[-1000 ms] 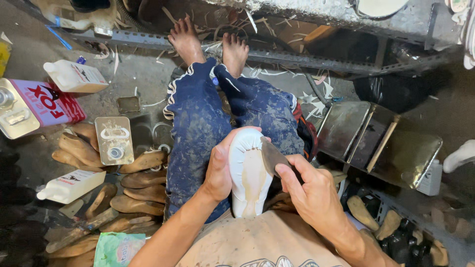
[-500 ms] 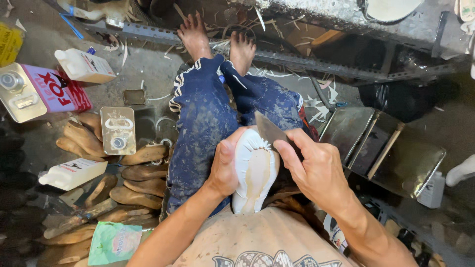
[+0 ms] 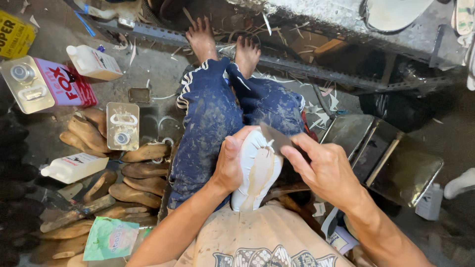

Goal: The person holds a white shoe insole and uses a knife to scrape and shape its surface. They then use a hammer to tap the insole repeatedly. The person places the insole on a shelf and picks up another one to repeat the process.

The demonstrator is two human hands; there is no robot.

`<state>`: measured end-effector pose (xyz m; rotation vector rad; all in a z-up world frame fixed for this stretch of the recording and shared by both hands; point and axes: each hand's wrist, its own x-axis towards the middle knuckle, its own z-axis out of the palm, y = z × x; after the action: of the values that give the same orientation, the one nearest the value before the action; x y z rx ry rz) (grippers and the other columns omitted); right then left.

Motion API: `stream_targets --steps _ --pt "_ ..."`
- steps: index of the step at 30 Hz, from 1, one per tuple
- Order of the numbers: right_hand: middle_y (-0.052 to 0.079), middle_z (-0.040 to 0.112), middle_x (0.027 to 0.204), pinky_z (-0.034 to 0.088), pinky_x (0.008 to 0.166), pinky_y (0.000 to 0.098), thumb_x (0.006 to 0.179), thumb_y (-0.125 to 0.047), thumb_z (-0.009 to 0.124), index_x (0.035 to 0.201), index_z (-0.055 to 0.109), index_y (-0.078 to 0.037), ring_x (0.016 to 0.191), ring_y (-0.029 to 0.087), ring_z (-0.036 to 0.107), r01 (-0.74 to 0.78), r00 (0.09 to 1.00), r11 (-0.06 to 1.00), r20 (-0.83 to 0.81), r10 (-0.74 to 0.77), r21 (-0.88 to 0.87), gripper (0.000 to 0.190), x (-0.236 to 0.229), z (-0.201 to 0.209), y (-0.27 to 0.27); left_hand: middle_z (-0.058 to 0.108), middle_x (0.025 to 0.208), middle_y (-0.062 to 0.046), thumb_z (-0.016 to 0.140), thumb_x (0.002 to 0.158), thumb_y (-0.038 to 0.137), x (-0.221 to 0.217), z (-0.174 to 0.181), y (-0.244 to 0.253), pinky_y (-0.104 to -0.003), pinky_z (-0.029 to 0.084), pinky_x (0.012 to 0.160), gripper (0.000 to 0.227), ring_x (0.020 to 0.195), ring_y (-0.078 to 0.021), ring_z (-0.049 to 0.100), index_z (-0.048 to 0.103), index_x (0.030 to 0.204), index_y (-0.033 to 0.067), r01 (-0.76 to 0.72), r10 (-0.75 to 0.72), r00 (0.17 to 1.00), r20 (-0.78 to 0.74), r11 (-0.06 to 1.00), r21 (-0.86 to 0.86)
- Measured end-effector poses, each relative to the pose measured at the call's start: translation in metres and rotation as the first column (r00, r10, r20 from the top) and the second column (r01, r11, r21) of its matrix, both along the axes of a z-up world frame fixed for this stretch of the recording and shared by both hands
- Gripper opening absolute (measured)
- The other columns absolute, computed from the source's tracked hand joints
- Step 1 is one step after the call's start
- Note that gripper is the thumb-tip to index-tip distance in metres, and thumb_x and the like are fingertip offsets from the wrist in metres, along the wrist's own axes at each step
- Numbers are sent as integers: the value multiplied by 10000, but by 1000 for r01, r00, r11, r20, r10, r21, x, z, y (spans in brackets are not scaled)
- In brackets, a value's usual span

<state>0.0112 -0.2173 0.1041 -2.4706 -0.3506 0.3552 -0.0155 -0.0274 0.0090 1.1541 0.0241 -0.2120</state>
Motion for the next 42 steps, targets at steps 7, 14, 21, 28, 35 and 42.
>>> stream_targets --steps 7,14,21,28,35,42 --pt "41 672 519 517 492 439 982 -311 628 932 645 -171 542 359 672 -107 994 992 -6 107 -74 150 20 3 -6 645 753 -92 149 1011 668 2 3 0 -316 500 745 817 771 -178 591 685 1162 70 1 -2 999 35 1000 27" --pt "180 672 564 514 516 513 961 -318 621 949 647 -163 607 434 692 -242 969 962 -80 233 -130 158 29 10 -17 683 784 -103 116 1000 677 4 6 -2 -303 495 713 856 775 -154 585 713 1177 89 -37 37 999 8 999 1" --pt "114 646 520 525 513 440 982 -343 609 942 638 -207 572 356 703 -301 953 931 -19 304 -205 145 46 11 -1 653 794 -105 109 1020 650 9 11 0 -317 473 703 820 758 -180 537 702 1096 89 -38 36 998 56 999 35" --pt "146 685 550 537 533 490 958 -386 597 947 647 -219 618 380 722 -312 949 909 -136 284 -278 175 35 16 -21 656 779 -90 77 1013 633 -2 2 -4 -319 476 705 835 773 -165 563 709 1175 112 -23 22 999 28 999 41" --pt "100 660 555 529 539 459 993 -399 581 959 613 -221 608 338 710 -413 906 855 -47 420 -314 184 56 18 2 657 797 -80 62 1030 634 -2 -1 -10 -327 476 732 859 750 -179 532 724 1090 89 -50 50 998 44 999 -4" --pt "81 664 585 407 471 486 985 -424 581 980 604 -204 565 379 641 -548 826 741 -107 554 -389 221 58 12 -34 679 790 -48 214 785 928 -2 9 -6 -276 434 595 1122 684 -117 582 682 1206 -1 12 -38 985 -167 989 -149"
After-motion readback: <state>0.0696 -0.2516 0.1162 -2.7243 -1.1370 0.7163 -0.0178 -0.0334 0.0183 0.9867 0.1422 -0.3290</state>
